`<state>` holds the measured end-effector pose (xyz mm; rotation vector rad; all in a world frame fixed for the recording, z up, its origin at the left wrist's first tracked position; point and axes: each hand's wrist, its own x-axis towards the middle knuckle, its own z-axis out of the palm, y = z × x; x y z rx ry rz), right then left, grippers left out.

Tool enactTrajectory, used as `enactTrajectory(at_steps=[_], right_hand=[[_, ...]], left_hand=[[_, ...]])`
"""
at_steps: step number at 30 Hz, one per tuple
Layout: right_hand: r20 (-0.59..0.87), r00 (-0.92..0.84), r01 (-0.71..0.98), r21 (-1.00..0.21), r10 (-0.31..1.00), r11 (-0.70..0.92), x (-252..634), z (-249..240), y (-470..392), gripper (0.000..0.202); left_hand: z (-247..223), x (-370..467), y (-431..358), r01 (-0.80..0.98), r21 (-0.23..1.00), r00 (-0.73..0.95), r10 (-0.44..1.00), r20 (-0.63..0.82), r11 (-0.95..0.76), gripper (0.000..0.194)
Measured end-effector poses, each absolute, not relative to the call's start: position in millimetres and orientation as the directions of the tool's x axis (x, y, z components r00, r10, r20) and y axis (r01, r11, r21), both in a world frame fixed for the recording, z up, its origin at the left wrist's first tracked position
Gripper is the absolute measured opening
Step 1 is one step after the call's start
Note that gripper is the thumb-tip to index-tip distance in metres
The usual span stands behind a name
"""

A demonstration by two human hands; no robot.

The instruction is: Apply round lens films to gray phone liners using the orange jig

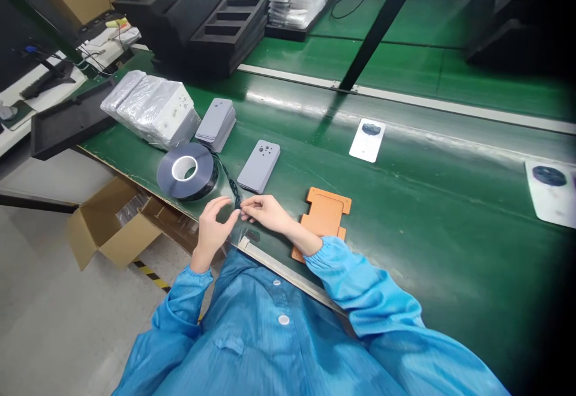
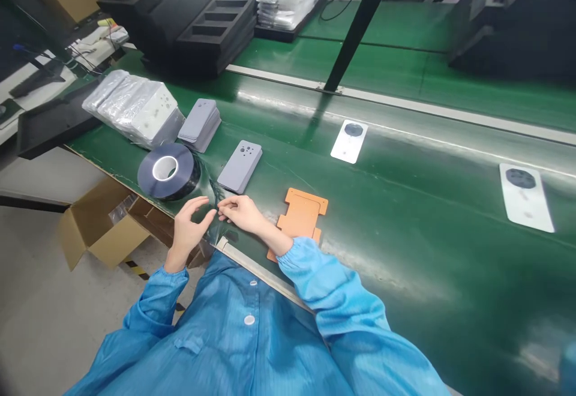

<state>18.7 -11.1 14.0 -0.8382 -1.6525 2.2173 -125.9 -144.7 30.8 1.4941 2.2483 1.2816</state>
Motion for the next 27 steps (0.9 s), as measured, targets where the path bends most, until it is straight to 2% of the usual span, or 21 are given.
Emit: enactTrajectory(at_steps=[2,4,9,14,18,22,27], right_hand=[[-0.288,-0.804,0.115,-0.934,0.520,-0.340,17.9,14.3,-11.7,0.010],[-0.285,-0.794,0.110,-0.936,0.537,-0.335,17.5,13.8,-11.2,0.008],[-0.309,-0.753,0.126,-0.934,0.581,-0.334,15.0,9.4,-8.6,0.003],[-0.283,-0.782,0.136,-0.947,0.556,-0.291,15.1,9.4,-8.6,0.009],[-0.162,-0.768,0.079,-0.984,0.620,-0.158,28.9,21.6,-4.4,0.020],[-0.120,-0.713,-0.031,-0.979,0.690,-0.202,58.3,38.2,5.2,0.034],[-0.130,-0.692,0.023,-0.987,0.710,-0.158,107.0,49.8,11.2,0.029]], left_hand=[[29.7,-117.6,-139.7,0.665,0.739,-0.460,0.839,0.291,0.107,0.020],[28.1,-115.8,-136.3,0.626,0.769,-0.499,0.825,0.267,0.130,0.018],[33.6,-132.1,-138.0,0.416,0.878,-0.736,0.655,0.172,0.237,0.023],[50.5,-138.2,-141.6,0.245,0.957,-0.839,0.528,0.130,0.154,0.024],[60.9,-123.5,-137.9,0.181,0.977,-0.785,0.615,0.074,0.112,0.027],[68.6,-99.2,-126.5,0.197,0.970,-0.676,0.736,0.031,0.140,0.028],[66.5,-63.1,-104.3,0.164,0.977,-0.498,0.866,-0.039,0.138,0.028]])
